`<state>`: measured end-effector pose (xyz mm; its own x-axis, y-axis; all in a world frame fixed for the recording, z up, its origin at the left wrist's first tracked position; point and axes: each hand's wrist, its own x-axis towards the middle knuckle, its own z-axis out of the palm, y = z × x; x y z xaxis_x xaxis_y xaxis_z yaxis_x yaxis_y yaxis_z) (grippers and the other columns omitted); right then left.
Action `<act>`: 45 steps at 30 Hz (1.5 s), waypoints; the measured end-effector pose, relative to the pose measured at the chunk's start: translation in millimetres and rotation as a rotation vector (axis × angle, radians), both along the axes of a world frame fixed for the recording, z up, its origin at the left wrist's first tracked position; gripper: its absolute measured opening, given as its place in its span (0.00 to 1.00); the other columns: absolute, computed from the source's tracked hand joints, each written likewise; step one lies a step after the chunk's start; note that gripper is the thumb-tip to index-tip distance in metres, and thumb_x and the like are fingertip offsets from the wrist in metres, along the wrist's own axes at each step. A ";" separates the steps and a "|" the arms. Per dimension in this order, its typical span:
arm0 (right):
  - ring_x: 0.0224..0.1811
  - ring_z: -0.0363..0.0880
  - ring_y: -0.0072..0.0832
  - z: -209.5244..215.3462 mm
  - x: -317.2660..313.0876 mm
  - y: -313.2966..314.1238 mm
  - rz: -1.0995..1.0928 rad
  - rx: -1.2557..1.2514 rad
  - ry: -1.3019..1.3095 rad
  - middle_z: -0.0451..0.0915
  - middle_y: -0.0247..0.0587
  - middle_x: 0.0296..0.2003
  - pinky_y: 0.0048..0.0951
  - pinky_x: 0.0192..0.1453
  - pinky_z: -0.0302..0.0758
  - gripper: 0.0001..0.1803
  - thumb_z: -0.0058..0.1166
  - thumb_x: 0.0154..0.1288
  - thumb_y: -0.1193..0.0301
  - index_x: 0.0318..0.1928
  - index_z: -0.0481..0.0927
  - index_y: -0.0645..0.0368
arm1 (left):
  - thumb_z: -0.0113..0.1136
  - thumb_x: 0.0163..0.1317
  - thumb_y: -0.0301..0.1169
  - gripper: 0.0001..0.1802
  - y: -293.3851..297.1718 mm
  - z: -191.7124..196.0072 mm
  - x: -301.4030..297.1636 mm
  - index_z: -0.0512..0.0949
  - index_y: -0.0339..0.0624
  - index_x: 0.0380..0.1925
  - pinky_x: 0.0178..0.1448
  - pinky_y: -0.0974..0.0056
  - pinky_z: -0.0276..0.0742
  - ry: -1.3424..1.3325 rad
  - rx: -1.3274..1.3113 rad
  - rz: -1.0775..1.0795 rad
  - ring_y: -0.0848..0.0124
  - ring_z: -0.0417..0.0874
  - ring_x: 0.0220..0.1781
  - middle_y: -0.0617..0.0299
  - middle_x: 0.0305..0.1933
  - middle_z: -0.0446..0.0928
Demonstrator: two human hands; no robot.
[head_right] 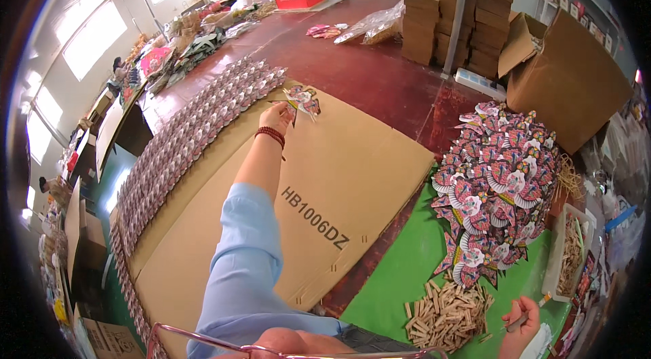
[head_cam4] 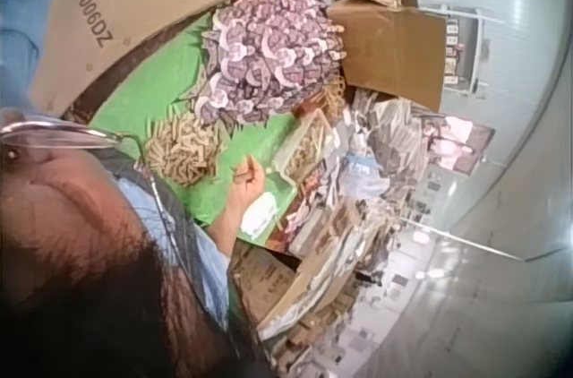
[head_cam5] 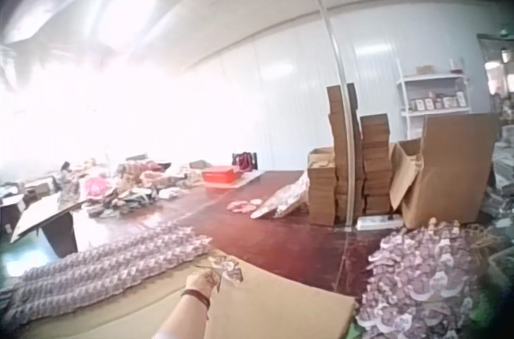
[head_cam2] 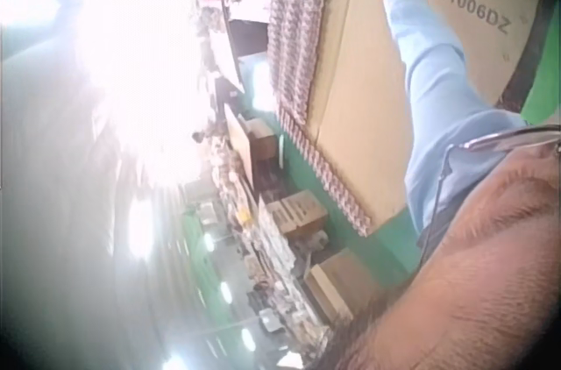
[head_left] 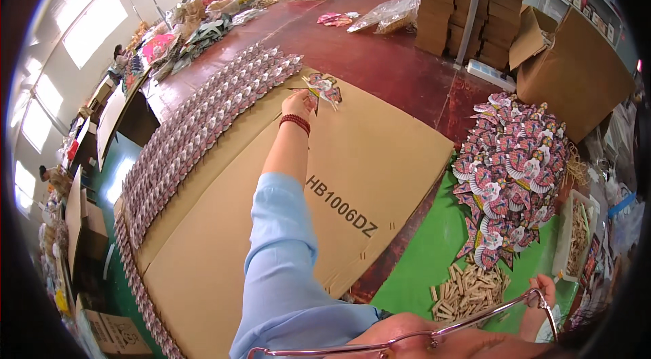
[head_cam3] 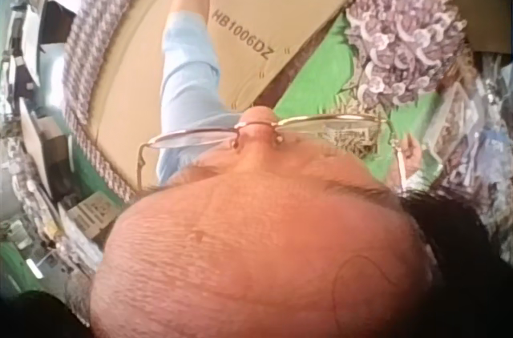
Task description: The person sits at a workbench in a factory setting, assembling small, colorful paper crafts. They use a brush to apply white adhesive to the edges of the paper pieces and attach small wooden sticks to them. The person repeatedly picks up a craft, applies glue, attaches the stick, and places the finished item on a cardboard sheet.
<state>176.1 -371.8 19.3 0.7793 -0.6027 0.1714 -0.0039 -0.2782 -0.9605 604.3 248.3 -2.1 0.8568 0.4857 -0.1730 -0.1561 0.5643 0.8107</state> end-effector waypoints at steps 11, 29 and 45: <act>0.15 0.70 0.17 -5.7 15.5 6.1 0.028 -0.087 0.049 0.77 0.34 0.25 0.17 0.15 0.65 0.13 0.59 0.54 0.81 0.41 0.77 0.59 | 0.63 0.51 0.24 0.24 2.1 -21.3 42.9 0.74 0.33 0.51 0.41 0.64 0.77 0.178 0.643 0.112 0.66 0.79 0.38 0.52 0.45 0.76; 0.23 0.70 0.17 5.3 34.1 22.4 0.138 -0.098 0.242 0.75 0.35 0.31 0.18 0.27 0.71 0.09 0.54 0.63 0.75 0.44 0.74 0.62 | 0.56 0.55 0.29 0.18 2.5 -48.5 46.6 0.79 0.50 0.48 0.61 0.58 0.68 0.468 1.595 0.245 0.57 0.72 0.57 0.53 0.54 0.73; 0.27 0.72 0.17 7.1 22.1 19.2 0.100 -0.106 0.238 0.74 0.34 0.33 0.19 0.30 0.73 0.09 0.55 0.62 0.74 0.43 0.76 0.62 | 0.65 0.49 0.34 0.35 -28.5 -29.6 31.0 0.67 0.47 0.60 0.65 0.57 0.65 0.496 1.472 0.234 0.54 0.70 0.62 0.52 0.59 0.70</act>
